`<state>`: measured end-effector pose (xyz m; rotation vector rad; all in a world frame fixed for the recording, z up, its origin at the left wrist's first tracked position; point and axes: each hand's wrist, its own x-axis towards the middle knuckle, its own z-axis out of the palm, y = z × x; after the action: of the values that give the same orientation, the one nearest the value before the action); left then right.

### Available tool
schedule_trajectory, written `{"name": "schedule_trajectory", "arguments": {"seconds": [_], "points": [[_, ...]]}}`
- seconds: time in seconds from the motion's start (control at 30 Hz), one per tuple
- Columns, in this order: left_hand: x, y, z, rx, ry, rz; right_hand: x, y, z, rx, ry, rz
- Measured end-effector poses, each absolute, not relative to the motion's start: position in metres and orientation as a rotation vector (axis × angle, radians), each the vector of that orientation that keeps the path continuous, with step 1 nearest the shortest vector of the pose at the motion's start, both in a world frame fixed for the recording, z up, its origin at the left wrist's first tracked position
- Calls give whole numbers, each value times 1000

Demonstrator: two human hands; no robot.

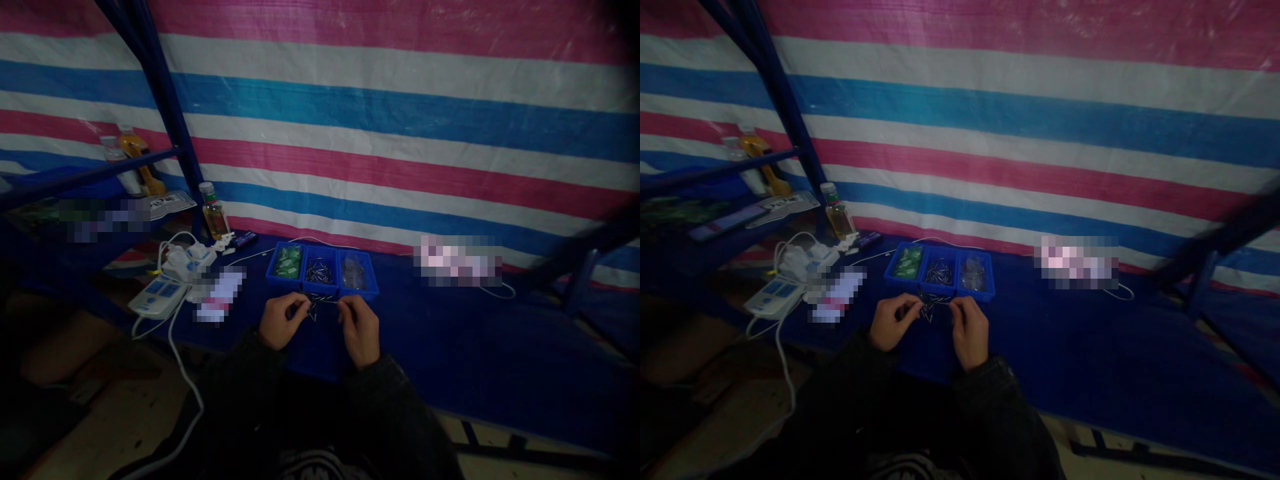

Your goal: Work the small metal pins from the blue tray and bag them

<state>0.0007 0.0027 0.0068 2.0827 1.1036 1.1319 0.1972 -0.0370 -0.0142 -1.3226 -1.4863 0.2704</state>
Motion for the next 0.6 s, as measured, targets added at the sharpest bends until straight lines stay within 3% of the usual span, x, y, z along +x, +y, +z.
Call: {"name": "schedule_trajectory", "arguments": {"seconds": [0.13, 0.27, 0.6], "points": [[-15, 8, 3, 1957, 1354, 1280, 199, -30, -4, -1317, -1401, 177], [-26, 14, -2, 1994, 1465, 1208, 196, -10, 12, -1366, -1421, 52], [-21, 21, -4, 2164, 1637, 742, 192, -16, -11, -1435, -1567, 64]]}}
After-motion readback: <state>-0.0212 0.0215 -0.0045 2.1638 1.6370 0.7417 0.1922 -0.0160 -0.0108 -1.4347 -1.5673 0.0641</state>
